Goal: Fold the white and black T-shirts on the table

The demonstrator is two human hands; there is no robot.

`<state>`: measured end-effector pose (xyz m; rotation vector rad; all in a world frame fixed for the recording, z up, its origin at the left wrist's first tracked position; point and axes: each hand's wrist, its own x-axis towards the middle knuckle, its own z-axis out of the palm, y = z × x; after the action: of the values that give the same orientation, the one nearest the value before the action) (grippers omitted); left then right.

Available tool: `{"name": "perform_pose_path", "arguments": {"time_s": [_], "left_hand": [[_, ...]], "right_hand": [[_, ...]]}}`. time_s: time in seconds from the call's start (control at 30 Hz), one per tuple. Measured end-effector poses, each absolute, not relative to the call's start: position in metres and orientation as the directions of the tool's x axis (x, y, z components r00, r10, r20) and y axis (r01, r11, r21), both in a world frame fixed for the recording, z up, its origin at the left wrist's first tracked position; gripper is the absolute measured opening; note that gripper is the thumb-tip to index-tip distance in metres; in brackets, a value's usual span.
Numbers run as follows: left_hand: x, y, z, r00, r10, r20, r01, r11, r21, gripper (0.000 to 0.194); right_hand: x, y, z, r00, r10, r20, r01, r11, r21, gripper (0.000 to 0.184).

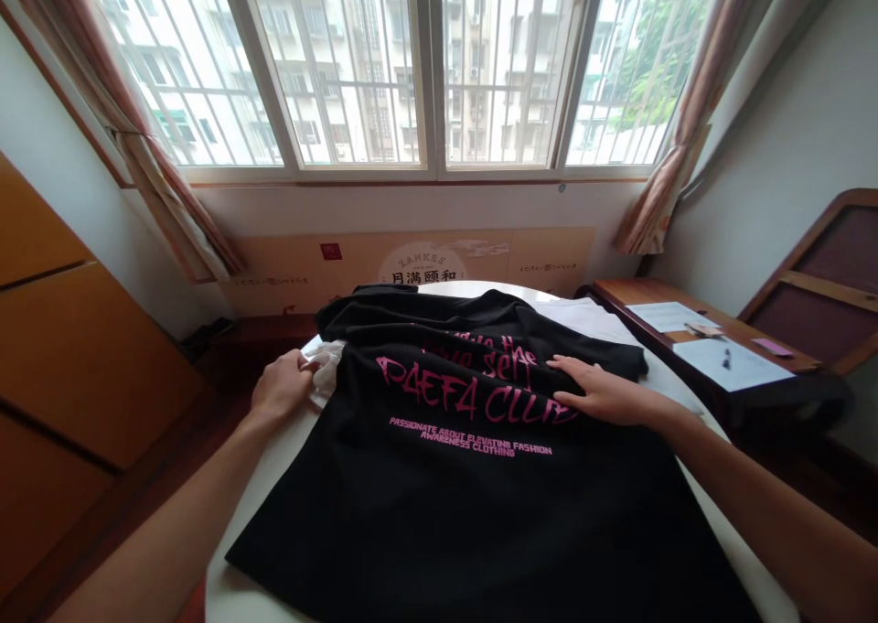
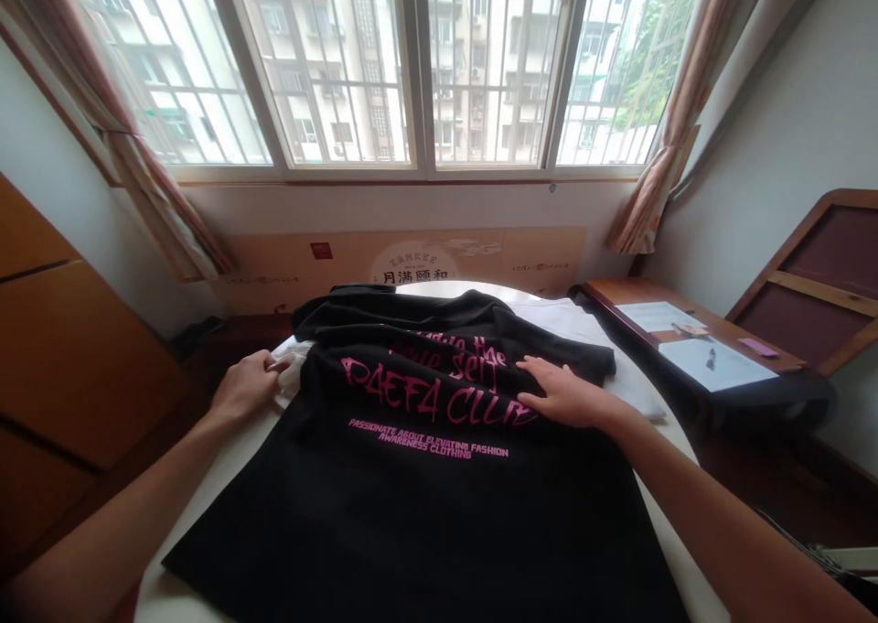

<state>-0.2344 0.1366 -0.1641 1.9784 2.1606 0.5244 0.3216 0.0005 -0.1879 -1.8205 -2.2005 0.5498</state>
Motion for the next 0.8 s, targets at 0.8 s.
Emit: {"name": "perform_pose_path", "arguments": {"time_s": [0.8], "left_hand": [[-0.115,0.294,-0.085,0.19,0.903,0.385,0.925,-0.296,0.239,0.033]], "right_hand": [[0.386,0.166,-0.144,0.266,0.959,0.101,0.949,-0.241,-0.205,0.026]]}}
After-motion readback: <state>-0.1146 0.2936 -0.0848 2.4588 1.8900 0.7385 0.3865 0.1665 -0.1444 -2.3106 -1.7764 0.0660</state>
